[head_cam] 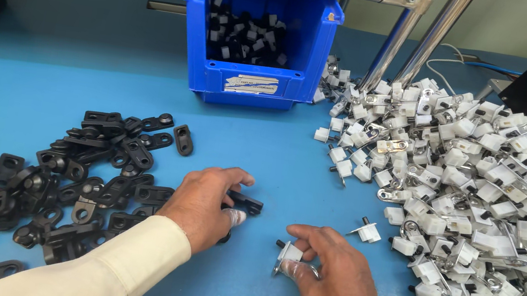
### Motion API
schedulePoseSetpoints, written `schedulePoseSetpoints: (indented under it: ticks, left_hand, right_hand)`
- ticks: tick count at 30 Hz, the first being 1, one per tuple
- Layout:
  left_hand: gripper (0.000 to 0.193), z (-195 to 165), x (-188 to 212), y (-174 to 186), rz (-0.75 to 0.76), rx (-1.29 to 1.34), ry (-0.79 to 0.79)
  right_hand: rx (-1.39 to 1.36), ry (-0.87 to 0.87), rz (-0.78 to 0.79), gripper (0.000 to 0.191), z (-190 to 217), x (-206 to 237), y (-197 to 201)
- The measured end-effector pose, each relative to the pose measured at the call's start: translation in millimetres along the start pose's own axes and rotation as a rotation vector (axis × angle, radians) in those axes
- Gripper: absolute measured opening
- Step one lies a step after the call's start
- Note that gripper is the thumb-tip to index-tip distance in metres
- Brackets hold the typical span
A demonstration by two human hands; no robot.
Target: The person picks a black plastic bracket from the table, fits a white plastic component onto it by hand, presses the pieces together, and drops the assembled part into a blue bin, repeating this cycle with parts taken from piles on the workbench.
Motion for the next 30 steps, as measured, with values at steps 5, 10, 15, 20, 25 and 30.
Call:
schedulePoseSetpoints:
  ticks: [5,10,15,20,25,30]
  left_hand:
    - [0.022,-4.5,6.8,5.0,0.023,0.002,0.177]
    - [0.035,-1.5,-2.1,2.6,0.003,-0.178,0.071]
    - [0.036,0.0,-9.1,4.3,0.076,-0.460,-0.226]
    - [0.033,-14.5,-10.3,12.9,0.296,-0.591,-0.206]
    - [0.021,-24.2,-3.1,27.1,0.129,-0.472,-0.069]
    - [0.026,-18.3,-6.8,31.0,-0.085,-0.086,0.100]
  right_hand:
    - [-0.019,0.022,0.015,0.036,10.9,1.6,-5.2]
    - [-0.020,0.059,0.056,0.035,21.2,-1.2,-12.7]
    - [-0.033,0.318,0.033,0.037,23.6,-0.9,-15.9]
    - [0.147,0.399,-0.105,0.042,9.0,-6.9,1.7]
    - [-0.152,-0.064,-0.094,0.041,-11.9,-5.5,-3.6]
    - [-0.011,0.005,-0.210,0.037,-17.8,-1.2,-12.1]
Point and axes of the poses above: each hand's wrist, its own x-axis away from the middle knuckle, its own y-axis out of the back of the hand, z = x × y, the point moved 2 cm from there along -x, towards the middle knuckle, and after that the axes turned 4 degrees about z, right-handed, at the moved point
